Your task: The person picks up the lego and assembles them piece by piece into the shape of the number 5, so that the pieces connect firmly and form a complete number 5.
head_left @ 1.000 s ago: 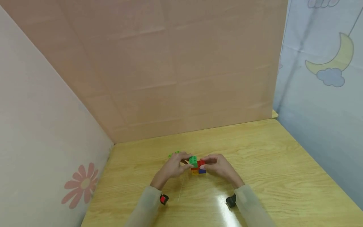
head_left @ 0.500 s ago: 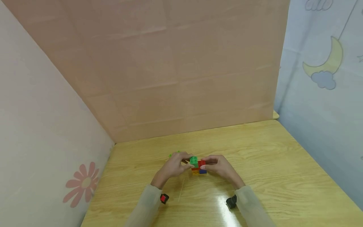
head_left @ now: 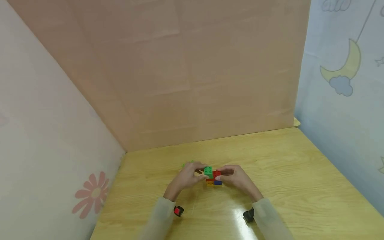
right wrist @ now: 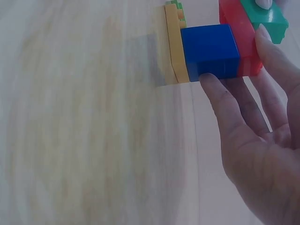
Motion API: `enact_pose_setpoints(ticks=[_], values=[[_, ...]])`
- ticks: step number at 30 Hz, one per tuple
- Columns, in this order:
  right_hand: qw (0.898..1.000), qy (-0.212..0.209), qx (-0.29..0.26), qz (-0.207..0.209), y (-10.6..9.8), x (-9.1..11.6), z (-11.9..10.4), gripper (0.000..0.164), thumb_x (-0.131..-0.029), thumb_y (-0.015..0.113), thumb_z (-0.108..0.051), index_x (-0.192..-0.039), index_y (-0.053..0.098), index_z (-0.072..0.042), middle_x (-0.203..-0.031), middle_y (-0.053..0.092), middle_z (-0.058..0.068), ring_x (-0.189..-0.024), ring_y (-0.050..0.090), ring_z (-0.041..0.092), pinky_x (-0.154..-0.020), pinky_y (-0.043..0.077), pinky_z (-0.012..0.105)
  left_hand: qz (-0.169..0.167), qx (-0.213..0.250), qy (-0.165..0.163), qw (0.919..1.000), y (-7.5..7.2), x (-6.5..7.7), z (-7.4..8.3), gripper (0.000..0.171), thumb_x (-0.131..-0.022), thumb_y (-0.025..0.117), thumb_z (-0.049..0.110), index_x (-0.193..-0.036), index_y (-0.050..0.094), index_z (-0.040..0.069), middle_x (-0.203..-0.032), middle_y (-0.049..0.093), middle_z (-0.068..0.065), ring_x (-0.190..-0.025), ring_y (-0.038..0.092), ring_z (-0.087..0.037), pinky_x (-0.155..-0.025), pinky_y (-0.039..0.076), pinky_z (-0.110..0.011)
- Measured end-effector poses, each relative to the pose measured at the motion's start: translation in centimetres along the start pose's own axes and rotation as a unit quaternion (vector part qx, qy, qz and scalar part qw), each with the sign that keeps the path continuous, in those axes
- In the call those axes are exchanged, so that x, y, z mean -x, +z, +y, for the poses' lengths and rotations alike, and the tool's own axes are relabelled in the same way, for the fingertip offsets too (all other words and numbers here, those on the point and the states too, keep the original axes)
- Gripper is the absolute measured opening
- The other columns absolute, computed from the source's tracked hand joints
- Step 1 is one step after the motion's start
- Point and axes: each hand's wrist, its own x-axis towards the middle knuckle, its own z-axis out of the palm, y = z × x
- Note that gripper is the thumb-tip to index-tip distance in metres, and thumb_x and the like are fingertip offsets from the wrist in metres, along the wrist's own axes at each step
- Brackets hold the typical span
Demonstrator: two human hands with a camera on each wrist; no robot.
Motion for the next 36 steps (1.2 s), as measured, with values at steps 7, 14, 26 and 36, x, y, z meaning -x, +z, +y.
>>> enact_pose_setpoints(ticks=[7, 14, 26, 36], values=[[1.0, -0.008, 0.012, 0.003, -0.1, 0.3, -0.1, 0.045, -0.093, 0.082, -0.034, -0.13, 0.074, -0.009, -0.132, 0.074, 0.015, -0.116, 0.073, 0.025, -0.093, 0.062, 0.034, 0.009, 0.022, -0.036, 0.9991, 0.1, 0.2, 0.0, 0.049, -0.098, 0.076, 0.033, -0.141, 0.068, 0.011, -0.133, 0.074, -0.004, -0.117, 0.071, -0.025, -0.102, 0.059, -0.042], [1.0, 0.018, 0.015, 0.015, -0.2, 0.6, -0.2, 0.045, -0.091, 0.084, -0.034, -0.128, 0.075, -0.009, -0.128, 0.075, 0.015, -0.11, 0.073, 0.022, -0.084, 0.063, 0.03, 0.004, 0.025, -0.068, 0.9973, -0.3, 1.0, -1.7, 0.055, -0.1, 0.074, 0.026, -0.149, 0.059, 0.006, -0.137, 0.071, -0.014, -0.125, 0.067, -0.036, -0.104, 0.057, -0.053], [1.0, 0.02, 0.017, 0.016, -0.4, 0.5, 0.2, 0.046, -0.091, 0.084, -0.035, -0.128, 0.076, -0.01, -0.129, 0.075, 0.014, -0.112, 0.073, 0.022, -0.086, 0.061, 0.027, 0.084, -0.023, -0.127, 0.988, -0.6, 2.1, -5.7, 0.038, -0.097, 0.075, 0.009, -0.132, 0.069, -0.004, -0.132, 0.067, -0.026, -0.116, 0.067, -0.041, -0.095, 0.06, -0.054], [1.0, 0.006, 0.023, 0.014, -0.3, 0.6, -0.3, 0.045, -0.09, 0.084, -0.037, -0.128, 0.076, -0.015, -0.132, 0.074, 0.012, -0.116, 0.073, 0.024, -0.095, 0.062, 0.036, 0.111, 0.014, -0.179, 0.9775, 0.4, 0.7, -8.2, 0.051, -0.097, 0.077, 0.015, -0.143, 0.062, 0.002, -0.139, 0.062, -0.019, -0.118, 0.063, -0.031, -0.1, 0.057, -0.051]])
